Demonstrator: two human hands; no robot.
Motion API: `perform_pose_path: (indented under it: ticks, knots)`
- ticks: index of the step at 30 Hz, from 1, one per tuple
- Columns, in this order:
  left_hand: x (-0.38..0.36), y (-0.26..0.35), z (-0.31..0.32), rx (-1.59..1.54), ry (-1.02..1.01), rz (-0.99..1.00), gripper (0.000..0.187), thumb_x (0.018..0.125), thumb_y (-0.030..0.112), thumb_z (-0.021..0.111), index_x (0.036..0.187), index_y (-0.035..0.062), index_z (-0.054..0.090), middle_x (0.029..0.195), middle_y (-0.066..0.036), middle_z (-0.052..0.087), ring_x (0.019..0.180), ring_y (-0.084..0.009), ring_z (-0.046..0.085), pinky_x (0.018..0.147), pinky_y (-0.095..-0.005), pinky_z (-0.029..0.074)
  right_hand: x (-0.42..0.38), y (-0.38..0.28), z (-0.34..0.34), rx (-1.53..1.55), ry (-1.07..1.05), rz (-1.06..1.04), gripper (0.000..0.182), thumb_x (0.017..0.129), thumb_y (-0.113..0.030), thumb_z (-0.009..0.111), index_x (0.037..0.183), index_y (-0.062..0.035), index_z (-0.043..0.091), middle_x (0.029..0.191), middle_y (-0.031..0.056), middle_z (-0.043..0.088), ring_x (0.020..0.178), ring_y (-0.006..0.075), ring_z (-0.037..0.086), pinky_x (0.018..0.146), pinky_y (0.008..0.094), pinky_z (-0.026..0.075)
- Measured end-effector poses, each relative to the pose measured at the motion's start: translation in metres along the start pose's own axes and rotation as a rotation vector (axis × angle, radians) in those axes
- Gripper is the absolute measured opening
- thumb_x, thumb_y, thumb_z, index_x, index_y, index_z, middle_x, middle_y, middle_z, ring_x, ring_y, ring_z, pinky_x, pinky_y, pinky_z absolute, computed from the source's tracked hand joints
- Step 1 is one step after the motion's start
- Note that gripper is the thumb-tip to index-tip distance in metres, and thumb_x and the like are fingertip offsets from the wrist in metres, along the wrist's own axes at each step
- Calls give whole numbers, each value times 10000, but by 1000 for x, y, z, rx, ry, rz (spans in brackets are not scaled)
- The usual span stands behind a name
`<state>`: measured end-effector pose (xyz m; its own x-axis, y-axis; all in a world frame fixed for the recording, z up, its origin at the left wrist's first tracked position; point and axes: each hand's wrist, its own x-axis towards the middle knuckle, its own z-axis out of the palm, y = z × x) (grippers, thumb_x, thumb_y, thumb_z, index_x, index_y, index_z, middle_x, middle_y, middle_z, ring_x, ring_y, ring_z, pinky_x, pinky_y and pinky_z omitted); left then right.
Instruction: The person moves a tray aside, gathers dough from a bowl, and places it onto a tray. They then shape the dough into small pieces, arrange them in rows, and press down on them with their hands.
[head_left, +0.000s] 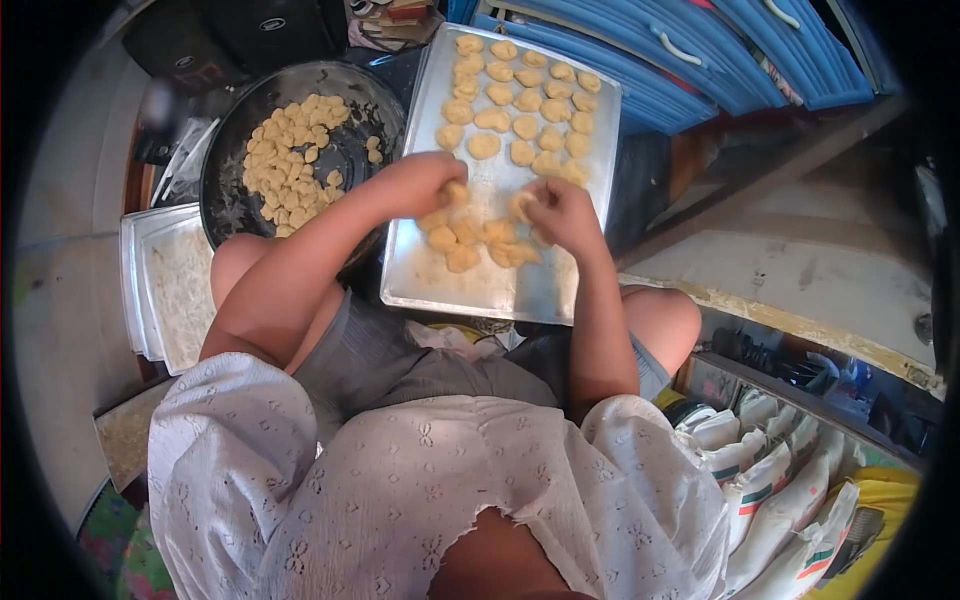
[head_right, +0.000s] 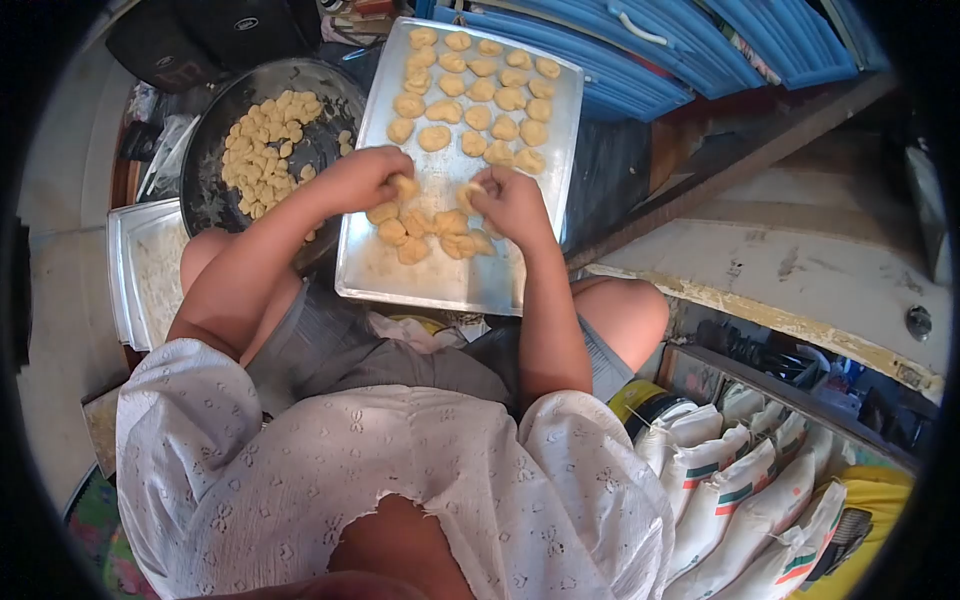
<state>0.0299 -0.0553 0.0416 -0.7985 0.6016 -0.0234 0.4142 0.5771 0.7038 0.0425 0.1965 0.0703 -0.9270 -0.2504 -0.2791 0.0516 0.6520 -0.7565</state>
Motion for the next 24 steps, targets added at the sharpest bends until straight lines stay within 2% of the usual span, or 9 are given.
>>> perform_pose_path:
  ticks: [5,7,11,13,15,17,19,20,24]
  knots:
    - [-2,-11,-3,42,215,-132,219,735,97,636,943,48,590,926,-137,595,866,-316,590,751,-383,474,30,-15,53,40,312,-254,203,733,-142,694,910,-56,642,745,115,619,693,222,608,635,314,483]
    - [-3,-14,-3,116,249,-182,205,741,129,654,921,51,594,915,-131,592,853,-325,587,732,-396,475,40,-7,73,-238,343,-460,196,726,-132,696,905,-66,651,783,120,604,751,270,602,665,348,482]
    - [-8,-20,-1,170,271,-128,202,742,147,661,910,56,596,899,-124,576,858,-326,581,727,-410,474,24,-24,55,-237,272,-389,222,714,-135,698,914,-53,649,835,132,589,800,302,587,704,368,480]
    - [-6,-20,-1,191,246,-130,189,750,170,661,886,56,596,893,-121,559,866,-322,579,730,-414,474,3,-34,46,-108,132,-261,255,699,-129,703,930,-37,647,878,135,588,815,290,588,714,368,477]
    - [-6,-14,-1,199,244,-144,169,759,176,648,865,56,592,894,-126,575,864,-327,587,739,-423,474,-6,-19,46,-110,-216,-420,308,693,-116,699,985,-38,638,924,124,592,804,273,594,711,350,480]
    - [-3,-11,0,216,246,-157,153,768,182,635,844,57,588,895,-130,591,863,-332,594,747,-432,474,-10,-13,43,-156,-258,-393,360,694,-94,688,1044,-47,621,913,120,604,783,243,597,713,317,482]
    - [-1,-11,1,218,212,-199,162,761,195,638,828,57,584,875,-129,606,844,-342,600,742,-438,475,-9,-11,34,55,-156,-211,353,707,-68,672,1055,-50,613,892,112,624,767,206,596,714,289,479]
    - [0,-10,1,218,213,-201,162,761,195,638,828,57,584,875,-129,606,844,-342,600,742,-438,475,-9,-21,31,59,50,-173,299,716,-53,669,1011,-40,628,865,106,639,761,177,589,715,283,475]
    - [5,2,2,230,203,-242,202,741,183,651,882,63,570,867,-121,614,857,-333,596,736,-435,469,13,-9,29,-38,386,-285,228,736,-47,668,962,-35,644,866,120,624,774,243,609,704,334,486]
